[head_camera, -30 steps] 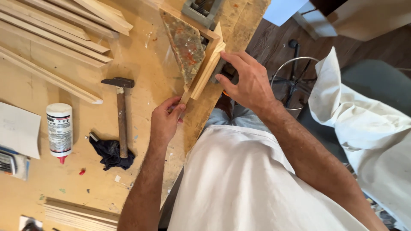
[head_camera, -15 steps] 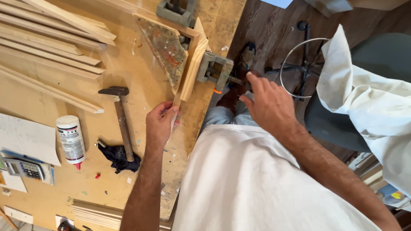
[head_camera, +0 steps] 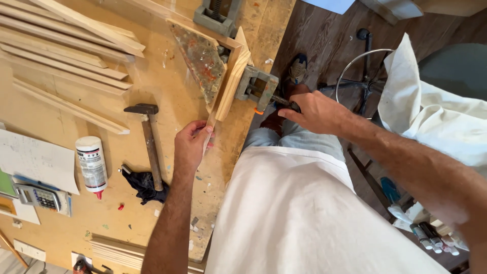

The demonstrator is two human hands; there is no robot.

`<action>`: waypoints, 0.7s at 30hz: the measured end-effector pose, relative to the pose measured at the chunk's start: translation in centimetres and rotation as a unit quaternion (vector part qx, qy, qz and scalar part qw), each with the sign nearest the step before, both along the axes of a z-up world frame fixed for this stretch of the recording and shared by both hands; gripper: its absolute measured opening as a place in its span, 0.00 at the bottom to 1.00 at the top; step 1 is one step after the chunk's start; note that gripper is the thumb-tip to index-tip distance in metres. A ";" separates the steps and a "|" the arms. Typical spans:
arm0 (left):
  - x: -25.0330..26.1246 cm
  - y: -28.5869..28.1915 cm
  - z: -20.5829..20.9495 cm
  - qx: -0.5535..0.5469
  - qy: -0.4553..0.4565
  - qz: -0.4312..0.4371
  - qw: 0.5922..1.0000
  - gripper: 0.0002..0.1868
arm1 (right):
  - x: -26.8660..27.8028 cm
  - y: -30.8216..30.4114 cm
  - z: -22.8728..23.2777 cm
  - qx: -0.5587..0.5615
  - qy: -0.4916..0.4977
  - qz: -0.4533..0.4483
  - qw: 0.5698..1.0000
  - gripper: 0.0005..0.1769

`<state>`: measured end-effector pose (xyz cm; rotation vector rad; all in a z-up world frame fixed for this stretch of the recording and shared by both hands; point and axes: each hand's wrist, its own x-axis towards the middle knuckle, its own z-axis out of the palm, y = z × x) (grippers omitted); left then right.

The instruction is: Assembling a wooden frame by applying glue, clamping the corners, and hammering pieces together

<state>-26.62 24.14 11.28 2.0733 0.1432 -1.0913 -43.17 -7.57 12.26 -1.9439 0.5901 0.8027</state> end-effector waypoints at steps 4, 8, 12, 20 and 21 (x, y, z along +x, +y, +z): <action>0.3 0.0 0.1 -0.022 0.033 0.012 0.999 0.18 | 1.1 -1.5 1.6 0.042 0.033 0.019 0.998 0.34; 0.4 -2.0 2.1 0.012 0.039 0.009 0.999 0.12 | 4.8 -3.1 1.5 -0.103 -0.159 -0.072 0.979 0.26; 0.6 -2.2 2.3 0.026 0.055 0.008 0.998 0.11 | 8.8 -4.0 -1.3 -0.188 -0.315 -0.023 0.930 0.24; 1.1 -2.3 2.1 0.026 0.076 0.017 0.997 0.10 | 12.8 -4.5 -4.2 -0.292 -0.483 0.093 0.820 0.30; 1.2 -2.2 1.9 0.026 0.077 0.018 0.997 0.10 | 13.0 -4.5 -4.2 -0.291 -0.483 0.094 0.821 0.30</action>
